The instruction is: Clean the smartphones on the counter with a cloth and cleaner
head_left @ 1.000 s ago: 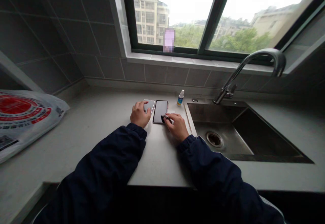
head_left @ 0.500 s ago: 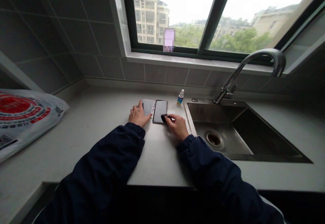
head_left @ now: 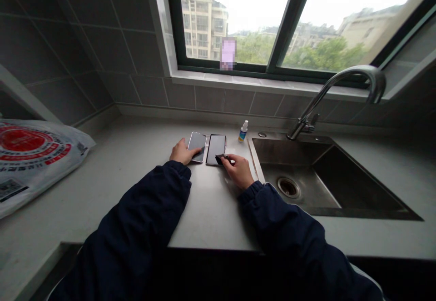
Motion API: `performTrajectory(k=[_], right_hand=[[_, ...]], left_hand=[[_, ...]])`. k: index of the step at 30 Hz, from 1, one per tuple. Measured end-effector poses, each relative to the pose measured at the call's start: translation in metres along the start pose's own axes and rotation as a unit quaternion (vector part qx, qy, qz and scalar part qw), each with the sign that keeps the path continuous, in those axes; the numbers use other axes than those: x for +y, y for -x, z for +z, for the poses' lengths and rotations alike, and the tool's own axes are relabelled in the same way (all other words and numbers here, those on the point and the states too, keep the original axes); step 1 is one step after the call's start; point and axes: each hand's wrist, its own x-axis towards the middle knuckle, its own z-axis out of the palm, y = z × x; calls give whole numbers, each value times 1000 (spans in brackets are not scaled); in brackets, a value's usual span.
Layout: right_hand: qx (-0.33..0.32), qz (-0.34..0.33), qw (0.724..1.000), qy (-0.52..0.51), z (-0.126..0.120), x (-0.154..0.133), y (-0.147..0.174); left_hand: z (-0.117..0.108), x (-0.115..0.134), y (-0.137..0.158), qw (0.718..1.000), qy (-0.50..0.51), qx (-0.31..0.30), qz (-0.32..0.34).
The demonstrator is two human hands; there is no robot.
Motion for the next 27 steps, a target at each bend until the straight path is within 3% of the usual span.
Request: performTrajectory(k=[4, 11, 16, 17, 19, 21, 27], right_hand=[[-1, 0, 1000, -4, 0, -1, 0], [-4, 0, 1000, -13, -1, -2, 1], [-4, 1, 1000, -18, -2, -4, 1], [-3, 2, 1000, -19, -2, -5, 1], [-2, 3, 1000, -22, -2, -6, 2], [-1, 6, 1000, -29, -2, -7, 2], [7, 33, 996, -85, -2, 0, -2]], left_hand=[[1, -4, -6, 992, 116, 36, -16], [6, -3, -8, 975, 198, 96, -28], [8, 9, -3, 947, 311, 62, -53], [7, 13, 1, 936, 345, 35, -58], [5, 23, 12, 863, 497, -60, -74], [2, 32, 22, 810, 568, -121, -78], [4, 44, 42, 724, 632, -256, -99]])
